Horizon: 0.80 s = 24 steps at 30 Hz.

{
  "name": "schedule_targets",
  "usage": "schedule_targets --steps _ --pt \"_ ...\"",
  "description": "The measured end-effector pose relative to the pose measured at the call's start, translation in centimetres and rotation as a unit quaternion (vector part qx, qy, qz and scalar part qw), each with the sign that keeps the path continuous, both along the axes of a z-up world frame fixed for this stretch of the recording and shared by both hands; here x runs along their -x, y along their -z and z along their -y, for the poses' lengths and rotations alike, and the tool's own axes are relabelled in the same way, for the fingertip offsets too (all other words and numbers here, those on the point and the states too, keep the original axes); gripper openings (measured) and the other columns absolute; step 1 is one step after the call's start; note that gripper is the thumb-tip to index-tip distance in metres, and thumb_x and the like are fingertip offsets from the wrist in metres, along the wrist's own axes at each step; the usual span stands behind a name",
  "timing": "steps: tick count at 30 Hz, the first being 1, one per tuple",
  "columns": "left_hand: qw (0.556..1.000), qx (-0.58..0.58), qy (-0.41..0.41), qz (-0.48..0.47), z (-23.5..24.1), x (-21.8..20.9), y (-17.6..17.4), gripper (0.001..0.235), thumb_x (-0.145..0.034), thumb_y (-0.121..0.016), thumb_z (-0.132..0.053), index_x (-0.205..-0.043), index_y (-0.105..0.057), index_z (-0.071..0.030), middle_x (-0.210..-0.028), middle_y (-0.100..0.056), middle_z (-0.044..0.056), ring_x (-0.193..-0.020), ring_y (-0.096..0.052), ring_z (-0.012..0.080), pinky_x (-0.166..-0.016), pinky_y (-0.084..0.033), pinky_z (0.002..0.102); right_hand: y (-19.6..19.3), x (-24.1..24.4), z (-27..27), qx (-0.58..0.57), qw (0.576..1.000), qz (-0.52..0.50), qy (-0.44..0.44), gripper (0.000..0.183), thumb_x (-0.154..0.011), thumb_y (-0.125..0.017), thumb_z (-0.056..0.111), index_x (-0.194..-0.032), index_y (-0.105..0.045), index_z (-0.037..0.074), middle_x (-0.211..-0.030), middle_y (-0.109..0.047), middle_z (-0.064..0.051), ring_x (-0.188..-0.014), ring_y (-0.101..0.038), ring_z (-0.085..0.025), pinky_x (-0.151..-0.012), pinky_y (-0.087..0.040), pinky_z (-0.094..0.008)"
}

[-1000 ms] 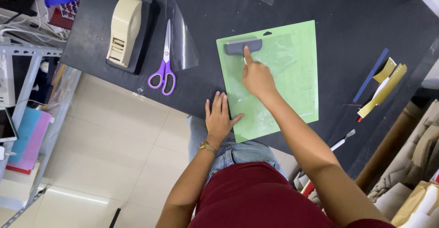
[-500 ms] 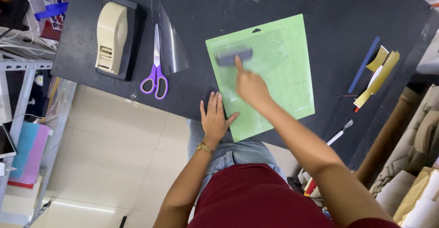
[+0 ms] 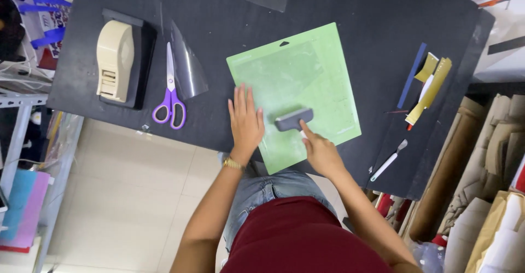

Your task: Applying a clear protective film to an adhesive cutting mat and smoothing it out using a brayer roller.

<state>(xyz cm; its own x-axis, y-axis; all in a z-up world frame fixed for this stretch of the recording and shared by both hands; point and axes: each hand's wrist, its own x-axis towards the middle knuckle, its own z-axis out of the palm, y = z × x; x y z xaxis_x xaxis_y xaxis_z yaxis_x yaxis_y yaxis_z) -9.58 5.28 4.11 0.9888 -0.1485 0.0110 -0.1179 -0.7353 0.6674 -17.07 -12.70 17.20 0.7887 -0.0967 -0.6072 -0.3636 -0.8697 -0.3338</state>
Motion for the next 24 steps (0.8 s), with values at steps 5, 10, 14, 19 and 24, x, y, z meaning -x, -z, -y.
schedule_targets --steps 5,10,14,19,24 --pt "0.993 -0.120 0.005 0.004 2.6 -5.2 1.7 0.067 -0.104 -0.047 -0.039 -0.160 -0.029 -0.007 -0.168 -0.020 0.016 -0.156 -0.017 0.0311 -0.125 -0.011 0.053 1.1 -1.0 2.2 0.093 0.994 0.035 -0.048 0.049 -0.104 -0.049 0.018 -0.153 -0.051 0.015 -0.102 -0.074 -0.026 -0.091 -0.075 -0.043 -0.076 -0.062 -0.053" --pt "0.975 -0.222 0.004 0.032 3.0 -5.6 2.9 0.067 -0.106 -0.030 -0.046 -0.160 -0.029 -0.008 -0.168 -0.022 0.014 -0.157 -0.015 0.0267 -0.125 -0.004 0.050 1.8 -8.7 1.6 0.082 0.994 0.040 -0.063 0.049 -0.102 -0.046 0.016 -0.151 -0.053 0.013 -0.099 -0.072 -0.033 -0.093 -0.071 -0.052 -0.075 -0.059 -0.061" --pt "0.975 -0.221 0.000 0.018 3.0 -5.6 2.8 0.068 -0.105 -0.035 -0.048 -0.160 -0.031 -0.008 -0.168 -0.022 0.014 -0.157 -0.016 0.0263 -0.125 -0.006 0.051 4.3 -16.7 1.6 0.080 0.990 0.069 -0.093 0.051 -0.100 -0.043 0.015 -0.150 -0.054 0.014 -0.102 -0.072 -0.032 -0.095 -0.071 -0.053 -0.076 -0.058 -0.062" --pt "0.979 -0.203 0.014 0.002 2.9 -5.8 3.0 0.070 -0.105 -0.038 -0.047 -0.161 -0.028 -0.006 -0.169 -0.020 0.015 -0.157 -0.014 0.0277 -0.125 -0.005 0.053 3.8 -14.9 1.1 0.081 0.991 0.051 -0.096 0.054 -0.102 -0.042 0.015 -0.155 -0.044 0.010 -0.102 -0.069 -0.038 -0.098 -0.069 -0.057 -0.080 -0.057 -0.065" --pt "0.981 -0.196 0.017 -0.002 3.2 -5.6 3.3 0.070 -0.106 -0.036 -0.045 -0.162 -0.025 -0.006 -0.170 -0.017 0.015 -0.157 -0.011 0.0278 -0.125 -0.003 0.053 0.7 -4.4 3.0 0.072 0.995 -0.055 -0.052 0.054 -0.102 -0.044 0.018 -0.155 -0.047 0.014 -0.106 -0.070 -0.034 -0.100 -0.069 -0.054 -0.082 -0.058 -0.062"
